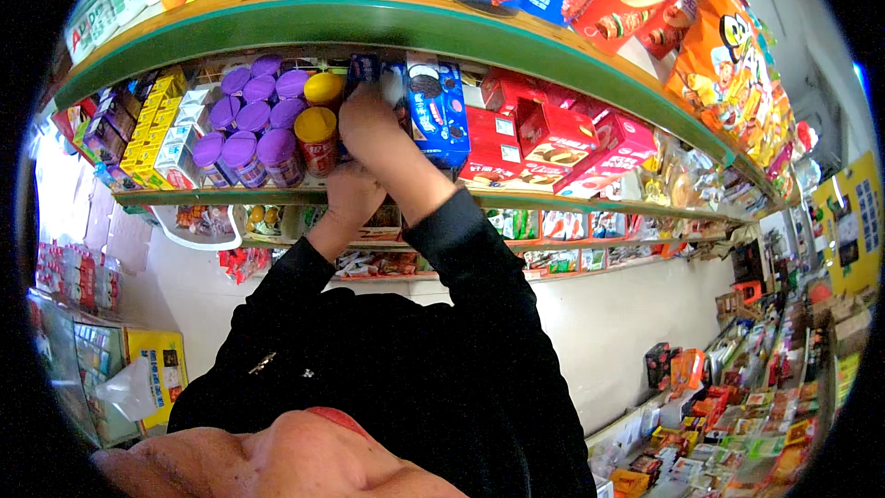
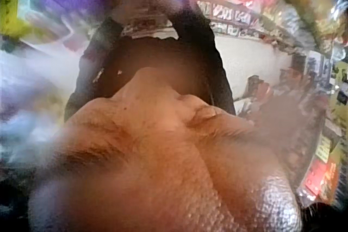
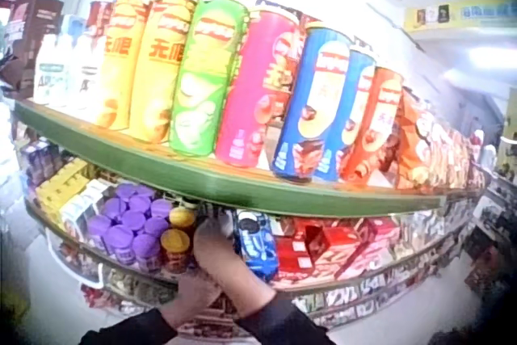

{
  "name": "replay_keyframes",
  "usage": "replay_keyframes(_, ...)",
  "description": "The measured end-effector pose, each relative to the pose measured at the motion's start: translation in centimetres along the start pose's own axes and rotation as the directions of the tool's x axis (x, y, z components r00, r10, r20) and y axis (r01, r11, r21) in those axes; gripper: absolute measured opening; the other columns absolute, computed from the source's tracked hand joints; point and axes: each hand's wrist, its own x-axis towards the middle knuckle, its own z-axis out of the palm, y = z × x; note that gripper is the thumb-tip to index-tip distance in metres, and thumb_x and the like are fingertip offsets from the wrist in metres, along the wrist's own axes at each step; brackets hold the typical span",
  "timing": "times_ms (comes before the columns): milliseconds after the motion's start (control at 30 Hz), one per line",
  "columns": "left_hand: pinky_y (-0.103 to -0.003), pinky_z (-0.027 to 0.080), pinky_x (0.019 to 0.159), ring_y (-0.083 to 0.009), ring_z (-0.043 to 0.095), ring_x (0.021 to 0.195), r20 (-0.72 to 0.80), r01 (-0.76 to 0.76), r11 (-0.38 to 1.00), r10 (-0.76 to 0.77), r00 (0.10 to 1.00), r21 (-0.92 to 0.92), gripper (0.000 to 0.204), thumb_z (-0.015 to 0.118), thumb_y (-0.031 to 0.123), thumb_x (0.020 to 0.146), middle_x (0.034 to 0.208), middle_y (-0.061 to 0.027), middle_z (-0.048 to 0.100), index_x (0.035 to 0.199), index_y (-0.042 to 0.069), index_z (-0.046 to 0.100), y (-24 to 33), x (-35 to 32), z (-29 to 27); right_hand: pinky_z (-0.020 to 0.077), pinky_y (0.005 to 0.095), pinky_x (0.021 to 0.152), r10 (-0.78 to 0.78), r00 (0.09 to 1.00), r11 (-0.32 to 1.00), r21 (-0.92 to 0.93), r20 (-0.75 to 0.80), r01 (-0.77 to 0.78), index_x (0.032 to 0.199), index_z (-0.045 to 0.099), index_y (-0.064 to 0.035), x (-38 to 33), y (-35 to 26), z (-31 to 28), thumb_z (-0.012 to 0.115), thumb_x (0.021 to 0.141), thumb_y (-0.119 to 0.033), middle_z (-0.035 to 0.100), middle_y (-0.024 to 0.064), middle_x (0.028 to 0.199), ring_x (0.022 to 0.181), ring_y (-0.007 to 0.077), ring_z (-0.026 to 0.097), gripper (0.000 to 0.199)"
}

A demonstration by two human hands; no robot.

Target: The person wipes the glass display counter and the top of a freezer with a cloth. They then move to a shelf and wipe the tops of various packaged food items.

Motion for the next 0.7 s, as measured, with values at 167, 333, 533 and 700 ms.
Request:
replay_keyframes(167,-0.044,0.052,0.055,-0.0314,0.066,0.061,-0.101,0.164,0.96,-0.191,0.976,-0.227,0.021,0.068,0.032,0.082,0.068,-0.008,0.066,0.087,0.013,0.067,-1.8,0.0,4.5,0.0524,0.0449,0.087,-0.265,0.941,0.958,0.172,0.212,0.231,0.102,0.07,0.001,-6.3,0.9,-5.7,0.058,0.075,-0.002,0.07,0.0229,0.099,0.094,0.0389,0.067,0.029)
replay_keyframes(333,-0.043,0.053,0.057,-0.0293,0.066,0.067,-0.184,-0.044,0.982,0.079,0.98,0.182,0.027,0.067,0.032,0.082,0.09,-0.0103,0.07,0.097,0.009,0.068,0.8,0.9,1.6,0.0514,0.0356,0.087,0.152,0.988,0.673,0.735,-0.03,-0.082,0.112,0.068,-0.0001,-4.7,8.7,-8.5,0.049,0.085,0.006,0.07,0.0197,0.105,0.1,0.0233,0.066,0.033)
replay_keyframes(533,-0.041,0.044,0.066,-0.0286,0.059,0.082,0.067,-0.238,0.951,0.255,0.964,-0.196,0.033,0.079,0.026,0.074,0.091,-0.0136,0.058,0.093,0.007,0.059,6.6,3.1,-1.6,0.047,0.0453,0.093,0.166,0.875,0.976,0.203,-0.455,-0.079,0.114,0.066,0.0001,0.2,14.0,-7.1,0.057,0.091,-0.018,0.064,0.0279,0.114,0.105,0.0419,0.062,0.031)
replay_keyframes(700,-0.042,0.039,0.076,-0.03,0.053,0.091,-0.168,-0.298,0.946,0.275,0.946,-0.129,0.046,0.08,0.029,0.071,0.097,-0.0098,0.052,0.103,0.008,0.054,5.8,6.2,-1.4,0.0461,0.0411,0.1,0.185,0.95,0.951,0.29,-0.252,-0.109,0.117,0.068,-0.0021,-3.4,11.0,-4.8,0.054,0.07,0.009,0.064,0.0264,0.117,0.114,0.0408,0.06,0.05)
